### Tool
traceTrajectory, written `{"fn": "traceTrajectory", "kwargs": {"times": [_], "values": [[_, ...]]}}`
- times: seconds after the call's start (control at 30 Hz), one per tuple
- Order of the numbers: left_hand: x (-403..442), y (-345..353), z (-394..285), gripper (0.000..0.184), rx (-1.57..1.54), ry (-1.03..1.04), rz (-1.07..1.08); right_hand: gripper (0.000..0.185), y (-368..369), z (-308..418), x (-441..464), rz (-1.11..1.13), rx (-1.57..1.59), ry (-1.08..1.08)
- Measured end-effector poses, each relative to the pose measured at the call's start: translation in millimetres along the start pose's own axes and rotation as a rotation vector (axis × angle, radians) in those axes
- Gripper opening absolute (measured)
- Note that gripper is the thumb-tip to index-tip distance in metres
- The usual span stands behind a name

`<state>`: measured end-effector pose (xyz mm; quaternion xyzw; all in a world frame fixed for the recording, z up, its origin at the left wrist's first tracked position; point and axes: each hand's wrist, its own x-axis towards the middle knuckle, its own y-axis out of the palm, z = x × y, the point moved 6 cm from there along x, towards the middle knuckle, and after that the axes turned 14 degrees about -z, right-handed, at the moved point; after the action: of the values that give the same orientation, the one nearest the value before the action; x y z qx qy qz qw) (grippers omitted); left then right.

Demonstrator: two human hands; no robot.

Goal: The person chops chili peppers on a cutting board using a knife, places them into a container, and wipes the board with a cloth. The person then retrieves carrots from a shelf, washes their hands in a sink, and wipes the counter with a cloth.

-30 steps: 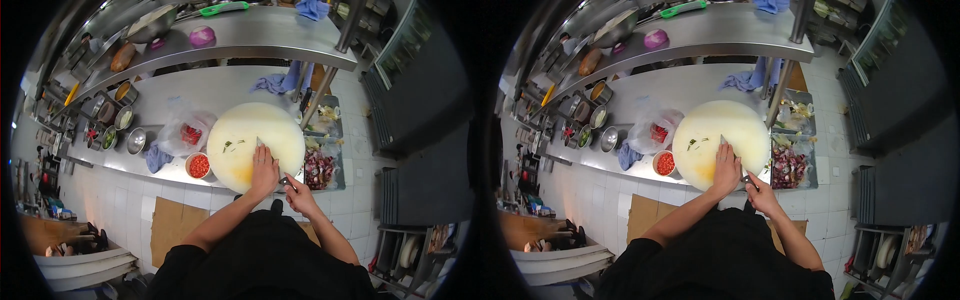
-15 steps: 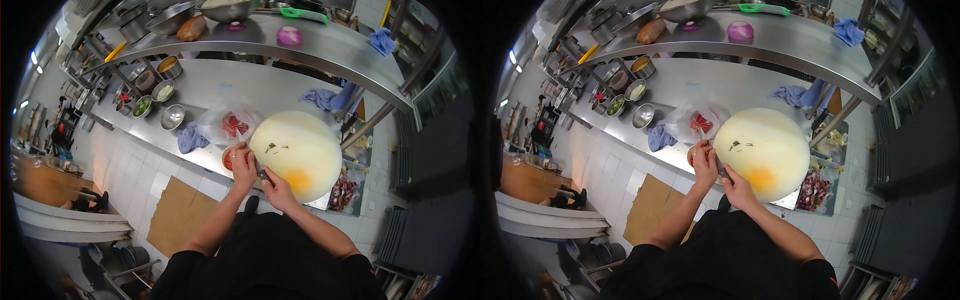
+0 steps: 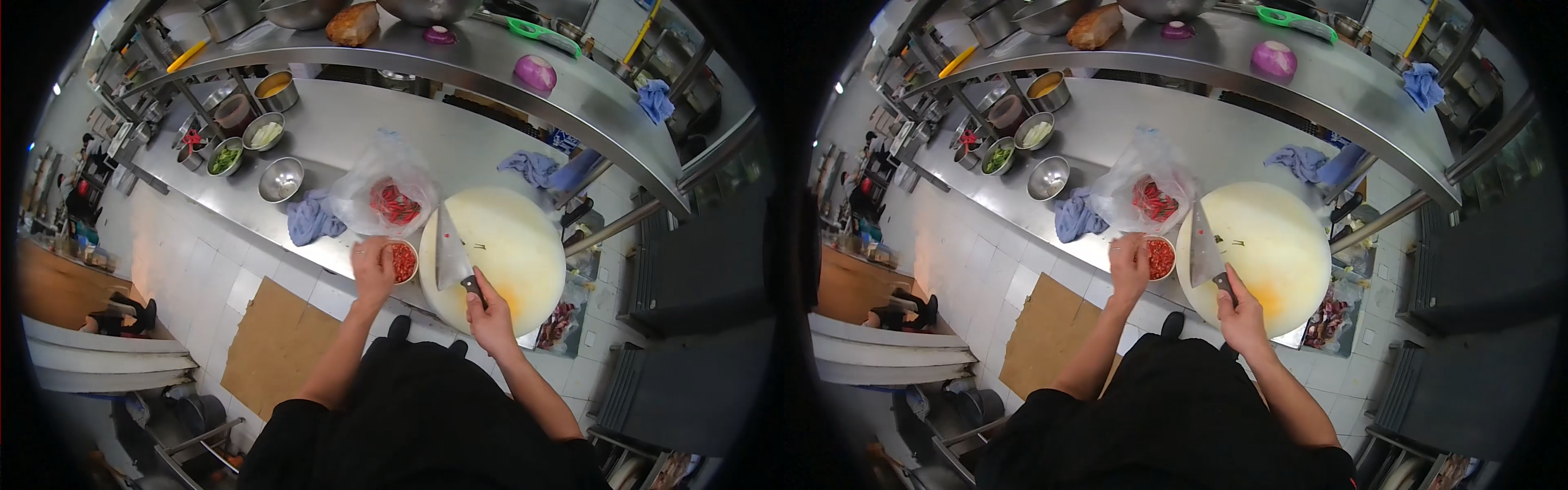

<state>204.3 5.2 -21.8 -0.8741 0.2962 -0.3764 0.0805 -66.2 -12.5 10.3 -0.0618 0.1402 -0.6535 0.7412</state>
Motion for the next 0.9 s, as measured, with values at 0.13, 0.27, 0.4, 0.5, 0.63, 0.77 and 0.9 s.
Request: {"fn": "traceTrajectory", "kwargs": {"times": [0.13,0.27,0.4,0.5,0.63,0.77,0.9], "values": [[25,-26,50,0.044,0.223,-0.181,-0.306,0.051,7,8,6,0.012,-0.136,0.270],[54,-12,130,0.072,0.111,-0.516,-0.358,0.048,-49,-28,13,-0.187,-0.228,0.114],[87,5,124,0.080,-0.074,-1.090,-0.040,0.047,-158,-53,-9,-0.367,-0.283,0.097],[121,39,131,0.068,-0.257,-1.009,0.145,0.048,-189,12,-37,-0.475,-0.637,0.112],[187,46,73,0.066,-0.491,-0.740,0.042,0.057,-167,50,-48,-0.561,-1.155,-0.128],[191,55,85,0.084,-0.196,-0.420,-0.038,0.061,-104,16,-26,-0.596,-1.367,-0.203],[153,59,94,0.103,-0.078,-0.502,0.123,0.062,-59,-1,-10,-0.530,-1.408,-0.309]]}}
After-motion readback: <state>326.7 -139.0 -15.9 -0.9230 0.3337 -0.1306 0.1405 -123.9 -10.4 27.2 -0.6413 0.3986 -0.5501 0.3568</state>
